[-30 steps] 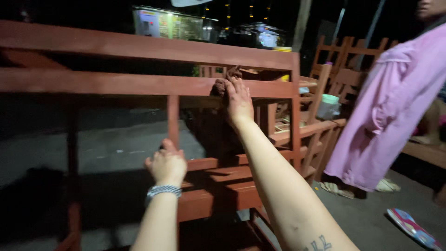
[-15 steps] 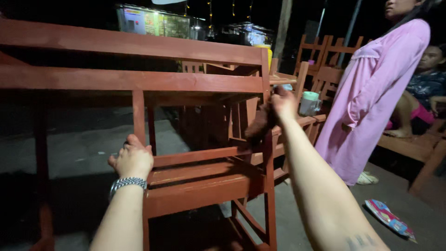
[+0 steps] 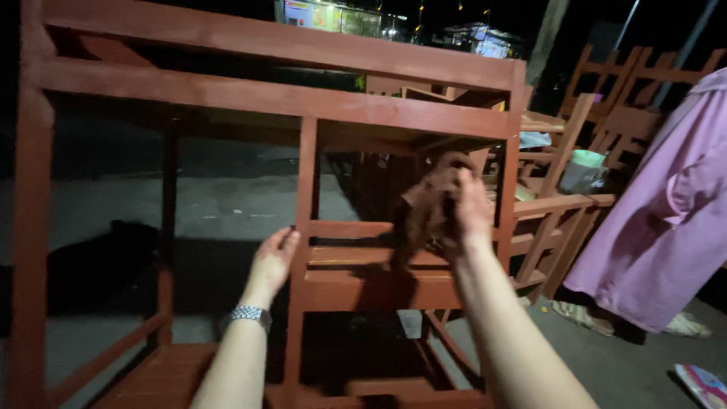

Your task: The person wipes a wooden chair with a cloth, moving around the chair to clean different parts including the backrest, seat, and legs. The person kneels on the floor to reach lower areas.

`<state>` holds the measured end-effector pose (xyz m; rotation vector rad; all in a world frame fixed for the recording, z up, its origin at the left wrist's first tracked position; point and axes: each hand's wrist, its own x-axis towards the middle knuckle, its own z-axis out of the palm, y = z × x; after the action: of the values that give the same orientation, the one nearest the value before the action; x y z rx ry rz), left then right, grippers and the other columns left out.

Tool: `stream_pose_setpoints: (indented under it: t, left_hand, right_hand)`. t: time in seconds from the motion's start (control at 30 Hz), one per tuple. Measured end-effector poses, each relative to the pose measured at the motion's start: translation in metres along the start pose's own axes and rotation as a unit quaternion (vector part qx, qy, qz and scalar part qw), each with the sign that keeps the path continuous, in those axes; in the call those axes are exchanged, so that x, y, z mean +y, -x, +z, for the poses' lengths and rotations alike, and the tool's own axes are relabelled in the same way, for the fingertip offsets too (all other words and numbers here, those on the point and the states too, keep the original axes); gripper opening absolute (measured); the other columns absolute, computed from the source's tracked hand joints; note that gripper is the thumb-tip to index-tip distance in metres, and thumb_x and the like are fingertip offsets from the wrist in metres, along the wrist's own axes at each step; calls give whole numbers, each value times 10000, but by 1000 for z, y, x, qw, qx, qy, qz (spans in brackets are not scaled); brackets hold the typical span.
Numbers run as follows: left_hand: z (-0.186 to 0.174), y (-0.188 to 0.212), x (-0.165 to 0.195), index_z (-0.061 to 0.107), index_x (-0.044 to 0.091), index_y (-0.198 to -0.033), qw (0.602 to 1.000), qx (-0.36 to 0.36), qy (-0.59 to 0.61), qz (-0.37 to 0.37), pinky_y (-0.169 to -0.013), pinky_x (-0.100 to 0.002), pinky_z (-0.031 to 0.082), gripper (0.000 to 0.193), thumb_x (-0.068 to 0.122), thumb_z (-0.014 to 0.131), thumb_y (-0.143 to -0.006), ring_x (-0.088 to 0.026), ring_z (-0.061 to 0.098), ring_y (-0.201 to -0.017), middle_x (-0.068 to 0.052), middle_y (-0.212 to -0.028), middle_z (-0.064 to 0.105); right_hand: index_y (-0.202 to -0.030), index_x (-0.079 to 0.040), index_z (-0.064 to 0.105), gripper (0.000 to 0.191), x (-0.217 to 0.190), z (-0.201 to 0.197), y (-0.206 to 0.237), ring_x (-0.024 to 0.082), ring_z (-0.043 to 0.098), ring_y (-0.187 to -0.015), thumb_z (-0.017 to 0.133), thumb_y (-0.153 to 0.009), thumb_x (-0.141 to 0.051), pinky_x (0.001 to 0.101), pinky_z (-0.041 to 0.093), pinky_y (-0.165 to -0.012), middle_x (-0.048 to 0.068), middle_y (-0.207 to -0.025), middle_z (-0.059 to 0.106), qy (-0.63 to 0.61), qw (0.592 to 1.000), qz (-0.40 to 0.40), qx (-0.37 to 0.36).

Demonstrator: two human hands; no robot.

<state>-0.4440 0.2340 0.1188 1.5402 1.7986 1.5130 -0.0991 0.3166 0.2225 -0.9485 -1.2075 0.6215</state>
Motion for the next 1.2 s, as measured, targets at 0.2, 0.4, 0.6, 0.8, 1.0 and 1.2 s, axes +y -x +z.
stream_pose_setpoints:
  t: [0.2,0.4,0.6,0.8,1.0,1.2]
  left_hand:
    - [3,-4,-2,537,139,-1473,995,-53,78,-5,-974,-402,546,603,278,679,-904,-332,713,-1102,-256,-1187,747]
    - [6,-6,-6,612,6,-1416,963,-39,257,64,-1051,-391,486,545,58,560,-875,-307,635,-1220,-211,-1313,700]
    - [-3,6,-12,634,30,-1337,971,-71,230,14,-996,-371,515,438,77,627,-901,-238,656,-1133,-125,-1238,727]
    - [-17,30,-35,632,8,-1320,955,-44,293,-7,-971,-335,516,406,65,574,-923,-195,674,-1084,-106,-1207,747]
    - [-10,35,-56,601,-36,-1347,969,-12,245,23,-1038,-336,455,439,32,561,-915,-228,624,-1190,-148,-1305,692]
    - [-7,42,-62,585,22,-1376,961,40,272,-15,-1027,-340,486,437,83,547,-945,-222,642,-1166,-129,-1282,678]
  right_hand:
    - [-1300,-13,606,584,-32,138,19,258,682,-1105,576,-961,-487,392,534,-973,119,-1190,720,3,993,-119,21]
    - [-1547,-33,321,765,-119,243,48,404,342,-1462,687,-1031,-463,520,324,-1145,252,-1594,295,200,957,-208,-26]
    - [-1582,-116,187,1068,-90,263,72,496,108,-1495,831,-789,-429,524,255,-1234,267,-1626,95,504,803,-311,-64]
    - [-1612,-116,228,962,-35,244,97,479,358,-1395,773,-839,-292,488,385,-1135,270,-1673,136,447,841,-274,-130]
    - [-1449,-113,458,772,-22,225,148,382,448,-1319,776,-761,-259,488,471,-983,192,-1572,340,652,678,-254,-226]
    - [-1288,-159,614,572,-27,202,199,362,495,-1266,784,-747,-228,466,504,-899,161,-1453,473,651,664,-277,-241]
